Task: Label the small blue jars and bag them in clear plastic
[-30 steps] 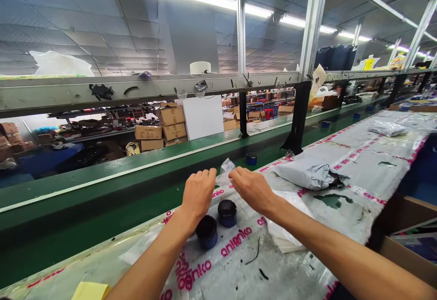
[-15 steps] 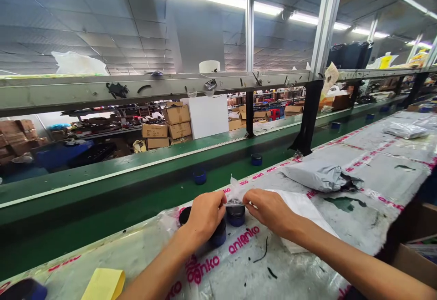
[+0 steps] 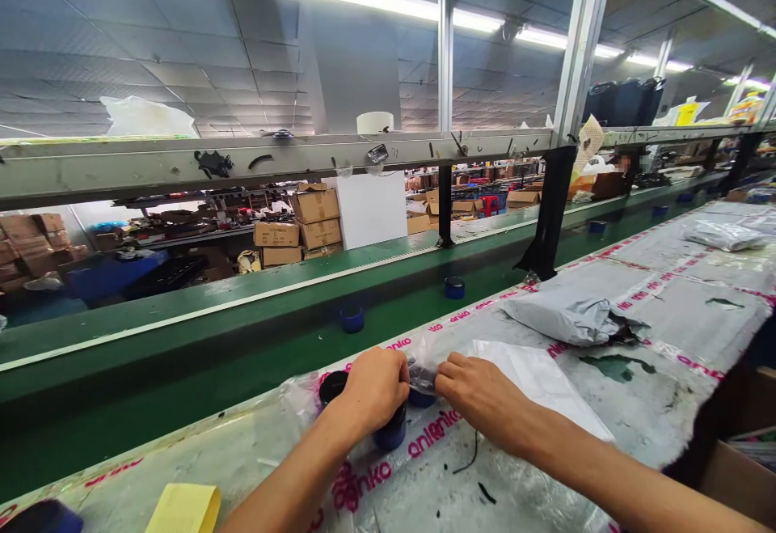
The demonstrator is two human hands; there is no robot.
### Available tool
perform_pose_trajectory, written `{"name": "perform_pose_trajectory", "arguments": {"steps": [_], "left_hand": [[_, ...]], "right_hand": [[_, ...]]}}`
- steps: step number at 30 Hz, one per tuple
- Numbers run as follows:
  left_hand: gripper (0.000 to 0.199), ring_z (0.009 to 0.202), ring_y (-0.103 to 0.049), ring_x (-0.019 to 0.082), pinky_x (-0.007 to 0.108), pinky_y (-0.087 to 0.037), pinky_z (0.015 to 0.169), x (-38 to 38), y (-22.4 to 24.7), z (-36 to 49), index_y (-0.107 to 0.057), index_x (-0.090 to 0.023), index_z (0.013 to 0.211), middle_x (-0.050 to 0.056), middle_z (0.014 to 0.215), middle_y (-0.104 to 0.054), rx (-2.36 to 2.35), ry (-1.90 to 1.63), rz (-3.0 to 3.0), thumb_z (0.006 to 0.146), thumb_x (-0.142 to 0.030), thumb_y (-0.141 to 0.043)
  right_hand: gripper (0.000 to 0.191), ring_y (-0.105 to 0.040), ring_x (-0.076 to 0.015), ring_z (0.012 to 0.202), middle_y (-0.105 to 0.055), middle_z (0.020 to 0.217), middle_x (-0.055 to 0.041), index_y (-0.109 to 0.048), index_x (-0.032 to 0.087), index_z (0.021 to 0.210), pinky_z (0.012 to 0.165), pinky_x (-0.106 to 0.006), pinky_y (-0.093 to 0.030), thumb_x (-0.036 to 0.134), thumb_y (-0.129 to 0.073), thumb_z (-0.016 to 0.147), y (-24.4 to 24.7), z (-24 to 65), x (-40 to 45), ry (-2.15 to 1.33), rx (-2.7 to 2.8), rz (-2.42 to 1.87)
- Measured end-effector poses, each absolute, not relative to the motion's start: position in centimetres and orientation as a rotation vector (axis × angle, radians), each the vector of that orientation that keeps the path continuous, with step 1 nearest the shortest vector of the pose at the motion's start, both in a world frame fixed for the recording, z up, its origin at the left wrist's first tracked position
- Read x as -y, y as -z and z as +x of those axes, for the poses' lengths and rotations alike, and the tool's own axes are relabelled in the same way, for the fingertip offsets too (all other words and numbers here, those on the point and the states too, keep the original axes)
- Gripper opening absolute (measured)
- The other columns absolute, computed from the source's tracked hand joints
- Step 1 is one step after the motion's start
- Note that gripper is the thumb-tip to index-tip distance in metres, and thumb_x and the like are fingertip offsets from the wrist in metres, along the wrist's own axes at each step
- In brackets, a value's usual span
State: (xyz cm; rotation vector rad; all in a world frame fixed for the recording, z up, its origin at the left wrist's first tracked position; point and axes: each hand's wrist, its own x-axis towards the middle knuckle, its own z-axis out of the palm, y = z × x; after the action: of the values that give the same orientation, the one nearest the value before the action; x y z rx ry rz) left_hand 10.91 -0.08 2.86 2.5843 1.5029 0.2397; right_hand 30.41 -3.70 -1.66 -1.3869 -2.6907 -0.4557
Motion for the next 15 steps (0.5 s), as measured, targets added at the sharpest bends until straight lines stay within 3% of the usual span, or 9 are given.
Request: {"name": "perform_pose_trajectory", "arguments": {"steps": [3,6,11,15], "left_hand": [[0.02,0.078,-0.069,0.023,0.028,-0.043,0.064,0.2,-3.3,11.5,-0.073,-0.023,0.075,0.004,0.077,-0.074,-1.516,-0.184,2.592,0.069,-0.009,-0.059],[0.02,0.082,-0.07,0.026,0.03,-0.046,0.067,0.3,-3.3,12.2,-0.075,-0.021,0.078,0.007,0.081,-0.075,-1.53,-0.133,2.59,0.07,-0.01,-0.06],[0.023,0.085,-0.07,0.028,0.032,-0.047,0.069,-0.8,-2.4,12.6,-0.075,-0.018,0.079,0.011,0.085,-0.076,-1.494,-0.121,2.567,0.07,-0.006,-0.058],[0.017,0.077,-0.068,0.02,0.025,-0.045,0.065,-2.7,-2.1,12.1,-0.073,-0.02,0.076,0.003,0.079,-0.075,-1.382,-0.162,2.512,0.071,-0.009,-0.06]], "right_hand": [[0.013,-0.064,-0.0288,0.092,-0.071,0.092,-0.0092,-0.067,0.017,0.09,0.072,-0.036,-0.048,0.007,-0.059,0.087,2.2,29.9,3.8,0.475,2.713,-1.438],[0.018,-0.064,-0.0296,0.094,-0.072,0.093,-0.0127,-0.069,0.015,0.094,0.074,-0.036,-0.048,0.006,-0.055,0.087,2.3,29.5,3.5,0.283,2.71,-1.551],[0.018,-0.068,-0.0293,0.088,-0.074,0.087,-0.0169,-0.072,0.01,0.087,0.064,-0.03,-0.043,0.006,-0.057,0.08,0.7,29.5,2.6,0.046,2.646,-1.666],[0.012,-0.067,-0.0215,0.068,-0.074,0.074,-0.0081,-0.074,0.016,0.078,0.054,-0.025,-0.035,0.017,-0.063,0.075,-1.2,30.2,1.2,-0.231,2.552,-1.681]]}}
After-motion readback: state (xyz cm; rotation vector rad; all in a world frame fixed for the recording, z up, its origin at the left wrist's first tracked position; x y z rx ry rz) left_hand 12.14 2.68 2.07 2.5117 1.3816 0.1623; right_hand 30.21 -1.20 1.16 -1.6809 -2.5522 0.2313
